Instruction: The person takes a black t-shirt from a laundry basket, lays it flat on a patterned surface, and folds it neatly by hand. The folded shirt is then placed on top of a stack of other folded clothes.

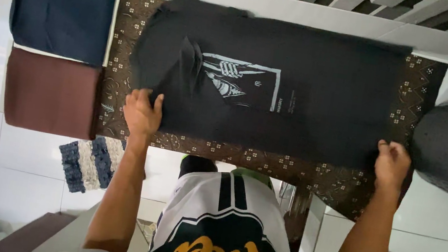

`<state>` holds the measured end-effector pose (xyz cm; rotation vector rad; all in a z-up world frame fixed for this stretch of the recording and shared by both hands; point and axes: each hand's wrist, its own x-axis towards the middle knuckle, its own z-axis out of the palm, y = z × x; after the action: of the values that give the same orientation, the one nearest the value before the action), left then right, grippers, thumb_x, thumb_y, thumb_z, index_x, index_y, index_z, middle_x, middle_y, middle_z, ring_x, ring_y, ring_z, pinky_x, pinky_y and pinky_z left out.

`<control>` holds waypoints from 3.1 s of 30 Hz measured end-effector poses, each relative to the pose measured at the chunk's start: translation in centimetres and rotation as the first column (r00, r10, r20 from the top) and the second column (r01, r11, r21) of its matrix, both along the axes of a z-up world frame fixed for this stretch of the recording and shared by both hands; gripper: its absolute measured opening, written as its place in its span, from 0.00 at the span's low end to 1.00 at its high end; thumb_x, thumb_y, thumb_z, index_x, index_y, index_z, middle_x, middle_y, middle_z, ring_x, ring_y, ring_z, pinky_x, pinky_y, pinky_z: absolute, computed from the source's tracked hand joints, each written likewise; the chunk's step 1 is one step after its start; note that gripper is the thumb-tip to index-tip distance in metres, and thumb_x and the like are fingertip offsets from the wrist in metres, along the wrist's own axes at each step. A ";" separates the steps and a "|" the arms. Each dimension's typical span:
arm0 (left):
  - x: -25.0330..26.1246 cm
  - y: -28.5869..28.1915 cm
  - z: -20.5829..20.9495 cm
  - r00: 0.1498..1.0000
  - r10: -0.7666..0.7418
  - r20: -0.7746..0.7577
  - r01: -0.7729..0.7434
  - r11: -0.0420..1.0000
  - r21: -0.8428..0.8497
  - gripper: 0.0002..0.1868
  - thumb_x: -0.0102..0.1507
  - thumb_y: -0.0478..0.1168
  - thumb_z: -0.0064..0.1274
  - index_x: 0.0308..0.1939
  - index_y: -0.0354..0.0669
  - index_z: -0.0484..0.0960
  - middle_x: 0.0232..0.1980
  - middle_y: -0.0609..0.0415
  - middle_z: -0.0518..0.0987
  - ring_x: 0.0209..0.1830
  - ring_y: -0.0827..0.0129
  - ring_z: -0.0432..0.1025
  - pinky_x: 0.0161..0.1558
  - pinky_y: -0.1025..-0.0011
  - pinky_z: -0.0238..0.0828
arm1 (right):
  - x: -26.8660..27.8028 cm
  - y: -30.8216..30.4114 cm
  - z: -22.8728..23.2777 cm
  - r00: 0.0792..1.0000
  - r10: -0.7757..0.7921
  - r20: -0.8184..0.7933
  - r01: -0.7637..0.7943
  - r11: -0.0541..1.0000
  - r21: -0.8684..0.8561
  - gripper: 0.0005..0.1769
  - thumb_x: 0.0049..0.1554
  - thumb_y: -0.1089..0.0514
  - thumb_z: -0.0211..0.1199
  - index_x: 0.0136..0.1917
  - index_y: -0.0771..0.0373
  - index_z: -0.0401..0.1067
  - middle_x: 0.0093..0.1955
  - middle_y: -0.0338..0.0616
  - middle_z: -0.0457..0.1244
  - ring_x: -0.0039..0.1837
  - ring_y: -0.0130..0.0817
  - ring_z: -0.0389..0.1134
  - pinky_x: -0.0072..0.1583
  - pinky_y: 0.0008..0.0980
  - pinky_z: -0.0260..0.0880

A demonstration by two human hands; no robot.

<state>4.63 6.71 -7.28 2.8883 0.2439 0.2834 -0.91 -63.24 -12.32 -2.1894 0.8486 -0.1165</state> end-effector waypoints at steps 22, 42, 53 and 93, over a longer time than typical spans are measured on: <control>1.2 2.8 1.2 0.990 -0.057 -0.131 0.041 0.992 -0.120 0.17 0.73 0.55 0.44 0.39 0.48 0.70 0.35 0.39 0.80 0.38 0.35 0.74 0.40 0.42 0.60 | 1.8 0.7 -1.4 0.984 -0.150 0.095 0.133 0.978 0.159 0.07 0.57 0.55 0.72 0.46 0.53 0.74 0.44 0.25 0.62 0.48 0.21 0.62 0.53 0.27 0.63; -4.1 7.3 -2.3 0.981 0.037 0.191 -0.094 0.951 0.296 0.19 0.75 0.52 0.50 0.33 0.48 0.74 0.26 0.52 0.72 0.36 0.53 0.68 0.37 0.54 0.55 | 0.1 -0.4 -0.1 0.990 -0.111 -0.086 0.123 0.981 0.149 0.17 0.56 0.51 0.74 0.55 0.57 0.76 0.49 0.27 0.66 0.50 0.21 0.64 0.53 0.27 0.63; 4.5 -1.8 2.0 0.993 0.063 0.097 -0.058 0.997 -0.049 0.42 0.57 0.74 0.57 0.59 0.45 0.79 0.54 0.47 0.79 0.52 0.45 0.72 0.44 0.36 0.63 | 6.0 3.9 4.8 0.967 -0.207 -0.149 0.220 0.972 0.082 0.14 0.56 0.41 0.74 0.45 0.49 0.78 0.41 0.29 0.67 0.44 0.26 0.65 0.48 0.34 0.65; -2.8 -8.8 2.1 0.942 -0.171 0.287 0.156 0.985 0.072 0.33 0.60 0.43 0.64 0.67 0.39 0.72 0.73 0.38 0.67 0.74 0.42 0.59 0.68 0.43 0.48 | 0.6 16.9 0.9 0.845 0.488 0.219 -0.219 0.689 -0.691 0.28 0.54 0.64 0.67 0.67 0.70 0.71 0.67 0.66 0.63 0.68 0.63 0.61 0.71 0.56 0.51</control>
<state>1.86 -2.13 -5.18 2.8408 -0.0560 0.6866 -0.34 -46.38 -11.44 -2.7942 0.1117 -0.7228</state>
